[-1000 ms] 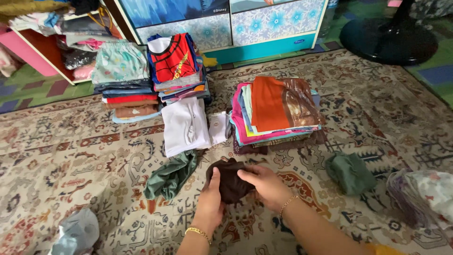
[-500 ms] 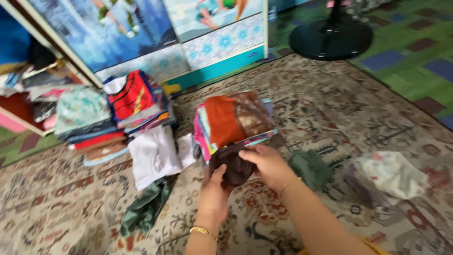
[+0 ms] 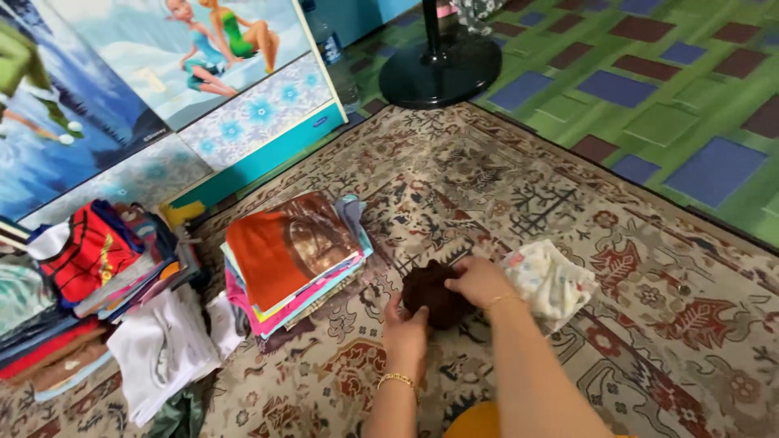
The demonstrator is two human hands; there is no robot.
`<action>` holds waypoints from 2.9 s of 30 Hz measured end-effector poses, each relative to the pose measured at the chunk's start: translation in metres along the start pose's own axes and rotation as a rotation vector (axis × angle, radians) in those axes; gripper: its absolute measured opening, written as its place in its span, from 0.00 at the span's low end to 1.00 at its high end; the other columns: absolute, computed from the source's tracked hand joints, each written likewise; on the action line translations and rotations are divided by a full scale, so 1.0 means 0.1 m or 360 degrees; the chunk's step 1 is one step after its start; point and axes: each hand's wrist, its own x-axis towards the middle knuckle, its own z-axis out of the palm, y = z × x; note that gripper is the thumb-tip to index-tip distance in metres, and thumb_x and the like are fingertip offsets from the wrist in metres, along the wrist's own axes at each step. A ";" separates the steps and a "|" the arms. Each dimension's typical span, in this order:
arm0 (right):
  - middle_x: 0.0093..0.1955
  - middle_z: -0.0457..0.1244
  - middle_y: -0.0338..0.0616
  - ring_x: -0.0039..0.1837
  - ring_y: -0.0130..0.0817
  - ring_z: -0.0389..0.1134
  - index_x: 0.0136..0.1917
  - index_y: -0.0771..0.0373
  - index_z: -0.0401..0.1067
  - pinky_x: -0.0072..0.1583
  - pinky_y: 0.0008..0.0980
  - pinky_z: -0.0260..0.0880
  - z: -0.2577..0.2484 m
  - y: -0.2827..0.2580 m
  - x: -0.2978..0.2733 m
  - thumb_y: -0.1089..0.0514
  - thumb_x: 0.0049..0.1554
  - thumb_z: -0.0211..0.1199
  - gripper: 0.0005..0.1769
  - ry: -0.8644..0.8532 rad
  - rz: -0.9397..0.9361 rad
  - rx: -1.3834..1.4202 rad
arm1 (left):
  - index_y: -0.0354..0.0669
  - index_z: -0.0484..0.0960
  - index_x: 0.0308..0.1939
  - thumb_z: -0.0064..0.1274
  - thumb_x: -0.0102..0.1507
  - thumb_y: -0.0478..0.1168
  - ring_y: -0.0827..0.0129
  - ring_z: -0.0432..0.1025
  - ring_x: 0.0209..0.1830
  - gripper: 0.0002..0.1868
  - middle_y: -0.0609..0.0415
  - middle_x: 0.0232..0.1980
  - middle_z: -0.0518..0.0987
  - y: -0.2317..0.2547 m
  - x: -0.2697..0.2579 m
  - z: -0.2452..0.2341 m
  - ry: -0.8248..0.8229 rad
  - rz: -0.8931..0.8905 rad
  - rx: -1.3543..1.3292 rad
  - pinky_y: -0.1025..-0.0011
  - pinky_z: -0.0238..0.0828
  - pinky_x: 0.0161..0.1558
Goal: Folding various items of clothing and organizing them into neat stacks on a rug.
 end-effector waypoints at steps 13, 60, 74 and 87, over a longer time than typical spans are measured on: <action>0.54 0.69 0.60 0.57 0.55 0.70 0.58 0.68 0.73 0.58 0.50 0.73 0.20 -1.11 -0.38 0.48 0.52 0.70 0.26 0.0027 -0.0012 -0.0614 | 0.44 0.69 0.66 0.52 0.68 0.40 0.73 0.74 0.50 0.22 0.55 0.60 0.80 -0.32 0.10 -0.52 -0.0083 0.0358 0.0209 0.71 0.76 0.46; 0.63 0.61 0.48 0.62 0.57 0.60 0.56 0.51 0.75 0.60 0.53 0.62 1.89 -1.76 -1.32 0.44 0.44 0.77 0.28 -0.0684 -0.1184 -0.1216 | 0.45 0.73 0.64 0.60 0.60 0.43 0.47 0.69 0.58 0.28 0.44 0.58 0.75 -0.15 -1.05 -3.28 0.0167 0.0682 0.1437 0.52 0.64 0.59; 0.44 0.60 0.39 0.46 0.27 0.60 0.50 0.62 0.68 0.49 0.28 0.61 1.12 -2.63 -1.55 0.69 0.44 0.58 0.18 -0.1634 -0.0263 0.0928 | 0.43 0.68 0.35 0.57 0.51 0.39 0.67 0.65 0.47 0.15 0.54 0.46 0.75 0.48 -1.22 -3.37 -0.0911 0.0240 -0.0554 0.72 0.62 0.51; 0.42 0.63 0.39 0.47 0.31 0.65 0.46 0.62 0.69 0.51 0.33 0.68 0.78 -2.86 -1.59 0.61 0.49 0.67 0.12 -0.1597 -0.0629 0.0859 | 0.58 0.86 0.51 0.45 0.70 0.61 0.65 0.66 0.59 0.20 0.58 0.50 0.82 0.72 -1.35 -3.48 -0.0363 0.0629 0.1037 0.51 0.35 0.66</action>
